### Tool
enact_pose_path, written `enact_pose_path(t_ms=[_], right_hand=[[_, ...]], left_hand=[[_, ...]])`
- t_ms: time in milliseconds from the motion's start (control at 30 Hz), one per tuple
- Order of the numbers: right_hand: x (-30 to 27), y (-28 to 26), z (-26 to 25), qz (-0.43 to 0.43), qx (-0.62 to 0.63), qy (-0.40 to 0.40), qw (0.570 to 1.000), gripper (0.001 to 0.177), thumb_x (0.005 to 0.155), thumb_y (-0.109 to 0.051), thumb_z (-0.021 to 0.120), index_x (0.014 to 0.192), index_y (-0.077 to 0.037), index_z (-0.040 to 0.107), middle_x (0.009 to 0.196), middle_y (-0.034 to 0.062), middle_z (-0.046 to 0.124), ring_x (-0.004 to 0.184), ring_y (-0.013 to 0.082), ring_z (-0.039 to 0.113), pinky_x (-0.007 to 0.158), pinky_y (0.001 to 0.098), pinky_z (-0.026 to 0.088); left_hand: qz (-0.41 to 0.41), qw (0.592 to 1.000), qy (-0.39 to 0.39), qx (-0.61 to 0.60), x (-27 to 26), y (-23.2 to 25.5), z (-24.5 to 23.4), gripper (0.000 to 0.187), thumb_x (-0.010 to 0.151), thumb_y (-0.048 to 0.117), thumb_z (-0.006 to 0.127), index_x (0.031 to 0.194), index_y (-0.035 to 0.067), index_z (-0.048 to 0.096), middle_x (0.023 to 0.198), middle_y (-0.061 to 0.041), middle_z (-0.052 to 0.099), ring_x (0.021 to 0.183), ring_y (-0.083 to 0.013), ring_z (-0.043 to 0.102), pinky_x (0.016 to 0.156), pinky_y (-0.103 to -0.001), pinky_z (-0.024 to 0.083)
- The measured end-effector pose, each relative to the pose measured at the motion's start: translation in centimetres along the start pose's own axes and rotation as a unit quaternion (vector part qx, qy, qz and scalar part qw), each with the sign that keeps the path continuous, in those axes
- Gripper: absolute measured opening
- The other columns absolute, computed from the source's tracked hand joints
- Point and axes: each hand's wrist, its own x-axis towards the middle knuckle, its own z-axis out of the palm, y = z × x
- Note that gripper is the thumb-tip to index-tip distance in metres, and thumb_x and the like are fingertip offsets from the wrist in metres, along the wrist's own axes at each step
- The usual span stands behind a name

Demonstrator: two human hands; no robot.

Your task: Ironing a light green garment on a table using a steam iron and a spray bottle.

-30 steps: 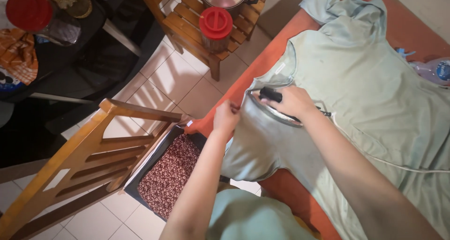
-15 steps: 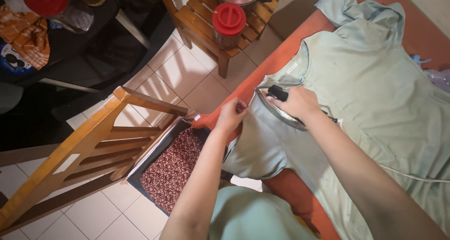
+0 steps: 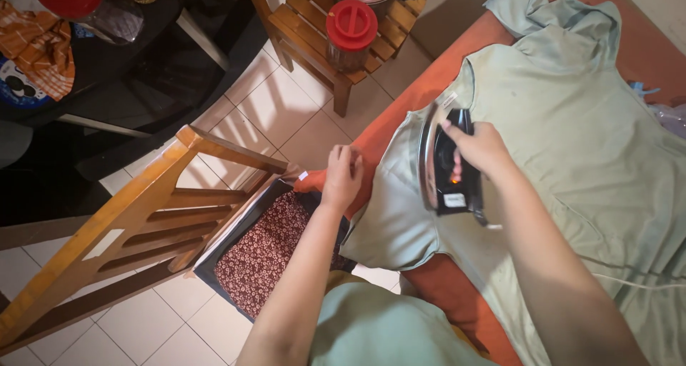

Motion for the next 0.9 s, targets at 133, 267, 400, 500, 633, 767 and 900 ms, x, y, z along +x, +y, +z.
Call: enact_pose_path(t_ms=[133,267,400,500,633,767,900], right_hand=[[2.9,0.3,2.8,0.021,0.083,0.089,0.992,0.053,0.099,-0.039,0.067,0.082,0.010,0.060,0.063,0.0166,0.064,0.046,0.0256,0.064,0.044,0.0404,0.054],[4.0,-1.3,6.0,0.044,0.080,0.130,0.987,0.049,0.101,-0.038,0.064,0.086,0.009,0.060,0.065,0.0177,0.065,0.048,0.0283,0.068,0.043,0.0418,0.056],[3.3,-2.9,8.2,0.074,0.061,0.177,0.979,0.046,0.102,-0.035,0.061,0.089,0.008,0.060,0.067,0.0177,0.067,0.049,0.0283,0.069,0.041,0.0413,0.057],[4.3,-3.2,8.4,0.082,0.065,0.215,0.971,0.044,0.102,-0.034,0.061,0.090,0.008,0.058,0.068,0.0174,0.068,0.048,0.0272,0.069,0.040,0.0404,0.056],[6.3,-2.6,8.2,0.099,0.108,0.241,0.959,0.042,0.101,-0.033,0.061,0.092,0.008,0.056,0.069,0.0162,0.068,0.048,0.0250,0.069,0.038,0.0393,0.056],[5.7,-2.7,8.3,0.106,0.139,0.242,0.954,0.042,0.101,-0.033,0.061,0.094,0.008,0.055,0.069,0.0164,0.067,0.047,0.0252,0.069,0.037,0.0397,0.056],[6.4,-2.3,8.6,0.099,0.189,0.247,0.945,0.035,0.100,-0.027,0.060,0.095,0.007,0.055,0.069,0.0168,0.067,0.046,0.0253,0.067,0.037,0.0407,0.055]], left_hand=[[0.056,0.987,0.036,0.146,-0.2,0.3,-0.6,0.018,0.095,0.005,0.062,0.113,0.005,0.059,0.110,-0.016,0.056,0.106,-0.0367,0.056,0.094,-0.049,0.048],[0.078,0.983,0.043,0.162,0.0,-0.9,-0.1,0.018,0.095,0.006,0.062,0.112,0.005,0.059,0.110,-0.015,0.056,0.105,-0.0363,0.056,0.093,-0.048,0.048],[0.100,0.976,0.053,0.188,-0.6,-1.7,0.5,0.016,0.095,0.007,0.062,0.110,0.006,0.059,0.111,-0.015,0.056,0.104,-0.0351,0.057,0.092,-0.048,0.049],[0.107,0.968,0.061,0.218,-0.4,-2.1,1.0,0.016,0.093,0.007,0.062,0.109,0.007,0.058,0.111,-0.014,0.056,0.103,-0.0345,0.057,0.091,-0.047,0.049],[0.109,0.962,0.069,0.240,-0.4,-1.9,1.0,0.018,0.090,0.007,0.063,0.108,0.006,0.058,0.111,-0.014,0.057,0.102,-0.0341,0.057,0.090,-0.046,0.049],[0.109,0.958,0.075,0.254,-0.5,-2.0,1.2,0.018,0.090,0.007,0.064,0.107,0.007,0.059,0.110,-0.013,0.057,0.103,-0.0338,0.057,0.090,-0.046,0.049],[0.113,0.959,0.067,0.251,-0.3,-2.3,1.2,0.020,0.088,0.008,0.064,0.108,0.007,0.059,0.111,-0.014,0.057,0.103,-0.0345,0.057,0.090,-0.046,0.049]])
